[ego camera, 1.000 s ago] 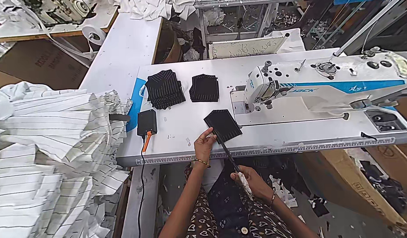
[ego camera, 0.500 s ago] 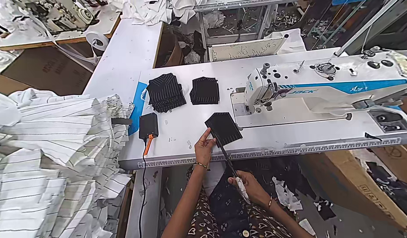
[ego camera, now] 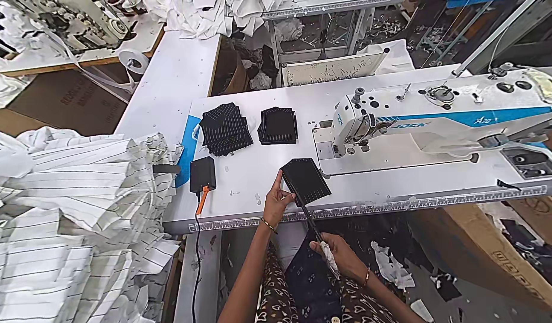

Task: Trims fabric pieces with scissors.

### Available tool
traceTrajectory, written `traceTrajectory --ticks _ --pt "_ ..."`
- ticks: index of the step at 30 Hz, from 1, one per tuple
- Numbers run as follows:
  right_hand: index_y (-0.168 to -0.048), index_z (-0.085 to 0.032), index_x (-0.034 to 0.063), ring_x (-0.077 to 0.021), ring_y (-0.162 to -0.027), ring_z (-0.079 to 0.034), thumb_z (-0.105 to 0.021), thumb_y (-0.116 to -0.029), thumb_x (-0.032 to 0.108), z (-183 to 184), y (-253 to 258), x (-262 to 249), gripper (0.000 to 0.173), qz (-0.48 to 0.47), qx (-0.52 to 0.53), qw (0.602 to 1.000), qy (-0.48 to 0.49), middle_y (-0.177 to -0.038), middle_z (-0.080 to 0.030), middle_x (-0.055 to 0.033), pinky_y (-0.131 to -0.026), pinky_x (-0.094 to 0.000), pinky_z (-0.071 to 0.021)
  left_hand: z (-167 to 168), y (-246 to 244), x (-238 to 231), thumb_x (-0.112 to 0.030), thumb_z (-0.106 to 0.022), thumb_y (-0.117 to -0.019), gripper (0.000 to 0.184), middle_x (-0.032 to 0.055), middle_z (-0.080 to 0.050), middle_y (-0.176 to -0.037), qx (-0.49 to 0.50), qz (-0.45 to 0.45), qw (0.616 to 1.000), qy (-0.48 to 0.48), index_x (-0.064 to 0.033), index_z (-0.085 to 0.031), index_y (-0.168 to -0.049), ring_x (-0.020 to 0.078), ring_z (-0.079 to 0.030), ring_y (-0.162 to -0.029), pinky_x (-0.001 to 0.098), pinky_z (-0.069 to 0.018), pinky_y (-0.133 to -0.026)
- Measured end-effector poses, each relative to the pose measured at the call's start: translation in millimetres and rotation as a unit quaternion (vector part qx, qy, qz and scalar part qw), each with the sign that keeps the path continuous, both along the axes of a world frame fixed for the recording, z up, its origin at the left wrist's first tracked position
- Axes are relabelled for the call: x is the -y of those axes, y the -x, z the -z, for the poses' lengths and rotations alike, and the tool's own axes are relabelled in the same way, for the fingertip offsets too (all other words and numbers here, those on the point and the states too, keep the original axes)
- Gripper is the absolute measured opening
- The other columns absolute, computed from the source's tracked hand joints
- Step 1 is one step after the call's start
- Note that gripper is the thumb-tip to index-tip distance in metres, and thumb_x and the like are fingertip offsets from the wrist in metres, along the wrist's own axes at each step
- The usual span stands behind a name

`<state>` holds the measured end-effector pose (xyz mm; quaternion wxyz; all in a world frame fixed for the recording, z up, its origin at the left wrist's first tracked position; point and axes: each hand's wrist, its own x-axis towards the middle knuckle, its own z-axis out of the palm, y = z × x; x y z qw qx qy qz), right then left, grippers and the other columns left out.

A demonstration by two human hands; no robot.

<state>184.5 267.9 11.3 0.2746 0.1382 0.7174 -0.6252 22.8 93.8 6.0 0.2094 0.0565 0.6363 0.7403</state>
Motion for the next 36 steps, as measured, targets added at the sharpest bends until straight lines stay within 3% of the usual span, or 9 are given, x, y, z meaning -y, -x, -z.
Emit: traceTrajectory --ticks 2,9,14,20,28,31,32,34,36 --pt "-0.082 -0.054 0.0135 -0.0019 -0.050 -0.045 -0.064 -0.0989 0.045 2 -1 1 0.038 0.010 0.003 1.000 0.018 -0.059 -0.046 0.0083 -0.052 -0.0213 -0.0396 1 1 1 0.013 -0.063 -0.0856 0.092 0.0173 -0.030 -0.163 -0.007 0.007 1.000 -0.001 0.0046 -0.011 -0.160 -0.0024 -0.062 -0.066 0.0176 -0.0557 -0.070" --pt "-0.092 -0.054 0.0122 -0.0028 -0.056 -0.048 -0.062 -0.0985 0.050 -4 14 3 0.039 0.003 0.024 0.999 0.041 -0.067 -0.047 0.0074 -0.057 -0.0221 -0.0430 -2 1 4 0.012 -0.066 -0.0842 0.100 0.0166 -0.018 -0.168 -0.003 0.059 0.998 0.019 0.0014 -0.003 -0.162 -0.0038 -0.060 -0.065 0.0177 -0.0553 -0.069" --pt "-0.084 -0.056 0.0139 -0.0009 -0.051 -0.048 -0.065 -0.0989 0.042 -3 12 6 0.033 0.032 0.003 0.998 0.056 -0.060 -0.049 0.0094 -0.052 -0.0199 -0.0420 1 0 7 0.009 -0.067 -0.0841 0.101 0.0168 -0.012 -0.169 -0.013 0.071 0.997 0.015 0.0016 -0.003 -0.162 -0.0041 -0.060 -0.066 0.0178 -0.0553 -0.070" --pt "-0.086 -0.055 0.0141 -0.0016 -0.051 -0.048 -0.063 -0.0995 0.046 -2 18 8 0.035 0.037 0.011 0.997 0.063 -0.061 -0.048 0.0089 -0.052 -0.0202 -0.0426 -2 0 7 0.011 -0.067 -0.0833 0.100 0.0170 -0.005 -0.170 -0.018 0.087 0.996 0.017 0.0024 -0.005 -0.161 -0.0059 -0.059 -0.065 0.0171 -0.0546 -0.068" --pt "-0.085 -0.055 0.0128 -0.0031 -0.047 -0.050 -0.064 -0.1001 0.039 -2 21 11 0.032 0.073 0.007 0.993 0.094 -0.057 -0.051 0.0072 -0.048 -0.0199 -0.0441 -1 -3 6 0.010 -0.067 -0.0850 0.102 0.0171 -0.011 -0.170 -0.027 0.106 0.993 0.036 -0.0002 -0.001 -0.162 -0.0040 -0.062 -0.068 0.0177 -0.0550 -0.068" --pt "-0.085 -0.055 0.0130 -0.0032 -0.047 -0.050 -0.063 -0.1011 0.040 -1 21 13 0.032 0.082 0.009 0.991 0.101 -0.057 -0.050 0.0073 -0.049 -0.0199 -0.0439 -1 -3 6 0.010 -0.067 -0.0855 0.101 0.0169 -0.005 -0.170 -0.028 0.117 0.992 0.037 -0.0001 -0.002 -0.162 -0.0041 -0.062 -0.069 0.0177 -0.0552 -0.068" --pt "-0.085 -0.054 0.0131 -0.0033 -0.047 -0.050 -0.062 -0.1012 0.040 -1 22 13 0.033 0.085 0.011 0.991 0.100 -0.057 -0.050 0.0072 -0.049 -0.0200 -0.0438 -2 -3 6 0.009 -0.067 -0.0860 0.101 0.0175 -0.008 -0.170 -0.026 0.123 0.991 0.041 -0.0005 -0.001 -0.162 -0.0038 -0.062 -0.069 0.0177 -0.0552 -0.069" --pt "-0.086 -0.054 0.0132 -0.0034 -0.048 -0.049 -0.062 -0.1011 0.043 0 26 13 0.034 0.089 0.015 0.991 0.095 -0.058 -0.049 0.0071 -0.049 -0.0204 -0.0435 -4 -5 5 0.007 -0.066 -0.0872 0.100 0.0182 -0.038 -0.157 -0.024 0.132 0.989 0.065 -0.0008 0.000 -0.162 -0.0017 -0.062 -0.068 0.0177 -0.0549 -0.067" --pt "-0.087 -0.054 0.0121 -0.0034 -0.049 -0.048 -0.061 -0.1017 0.042 -2 31 13 0.034 0.090 0.015 0.993 0.081 -0.060 -0.048 0.0069 -0.051 -0.0206 -0.0434 -6 -8 3 0.004 -0.067 -0.0870 0.099 0.0126 -0.065 -0.118 -0.023 0.138 0.986 0.090 0.0001 -0.001 -0.162 0.0006 -0.061 -0.062 0.0187 -0.0539 -0.063"
